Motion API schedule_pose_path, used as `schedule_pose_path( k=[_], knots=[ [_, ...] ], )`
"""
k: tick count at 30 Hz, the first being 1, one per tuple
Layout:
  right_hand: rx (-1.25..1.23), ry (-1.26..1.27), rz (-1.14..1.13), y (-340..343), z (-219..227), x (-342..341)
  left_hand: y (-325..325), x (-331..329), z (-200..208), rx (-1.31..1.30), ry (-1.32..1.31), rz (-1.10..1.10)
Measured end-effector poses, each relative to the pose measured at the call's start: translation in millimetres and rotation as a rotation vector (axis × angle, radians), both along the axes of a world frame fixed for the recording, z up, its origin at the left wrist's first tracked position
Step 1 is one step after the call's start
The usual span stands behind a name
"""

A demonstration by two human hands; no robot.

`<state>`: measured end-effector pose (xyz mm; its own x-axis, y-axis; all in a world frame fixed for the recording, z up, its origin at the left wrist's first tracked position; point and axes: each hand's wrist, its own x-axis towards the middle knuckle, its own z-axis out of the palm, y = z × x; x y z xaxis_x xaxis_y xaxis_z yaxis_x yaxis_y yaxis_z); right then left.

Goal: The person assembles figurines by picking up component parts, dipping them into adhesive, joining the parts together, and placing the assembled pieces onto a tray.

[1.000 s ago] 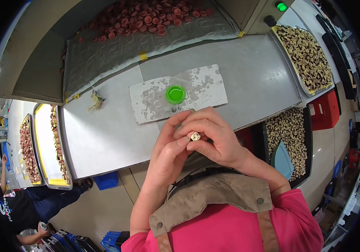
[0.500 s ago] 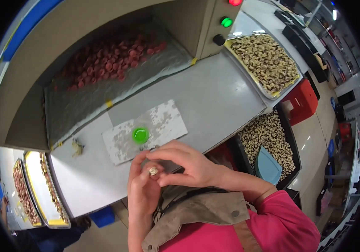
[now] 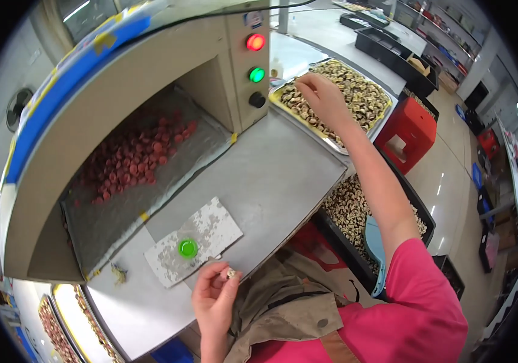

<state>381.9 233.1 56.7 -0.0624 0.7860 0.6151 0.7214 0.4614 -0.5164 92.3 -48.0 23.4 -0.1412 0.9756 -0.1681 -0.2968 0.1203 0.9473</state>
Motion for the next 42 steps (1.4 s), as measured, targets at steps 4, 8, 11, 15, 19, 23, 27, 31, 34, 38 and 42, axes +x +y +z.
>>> schedule_pose_path(
  k=[4,8,11,15,19,23,27,31,34,38,42],
  knots=[
    [0.036,-0.191,-0.061,61.2,4.4,12.1,7.6,13.0,0.2,0.063,0.131,-0.073],
    [-0.252,-0.404,-0.113,98.1,-3.9,15.3,11.4,14.9,4.0,0.009,0.117,-0.066],
    [-0.341,-0.392,-0.098,108.5,-9.9,12.3,13.8,19.9,2.4,-0.003,0.139,-0.064],
    [-0.395,-0.282,-0.050,130.0,-10.1,-1.2,14.4,24.5,2.1,0.009,0.136,-0.024],
    [-0.455,-0.430,-0.100,146.3,-14.8,-0.3,18.1,31.7,2.4,0.007,0.142,-0.021],
    [-0.394,-0.106,-0.047,153.4,-15.5,3.9,16.8,36.0,1.4,0.022,0.144,-0.015],
    [-0.440,0.219,0.052,138.7,1.5,-0.6,9.9,31.4,4.1,0.010,0.105,0.010],
    [-0.482,0.339,0.110,124.8,-5.3,-10.7,-1.9,24.9,1.1,-0.044,0.109,0.057],
    [-0.515,0.454,0.113,81.1,-13.5,-13.9,-13.2,13.0,-4.7,-0.065,0.094,0.093],
    [-0.509,0.501,0.467,-32.1,24.9,-39.8,3.5,1.2,-8.1,-0.055,0.056,0.012],
    [-0.883,0.528,0.882,-137.6,0.2,-94.6,-0.5,-12.2,-25.6,0.008,0.007,-0.045]
  ],
)
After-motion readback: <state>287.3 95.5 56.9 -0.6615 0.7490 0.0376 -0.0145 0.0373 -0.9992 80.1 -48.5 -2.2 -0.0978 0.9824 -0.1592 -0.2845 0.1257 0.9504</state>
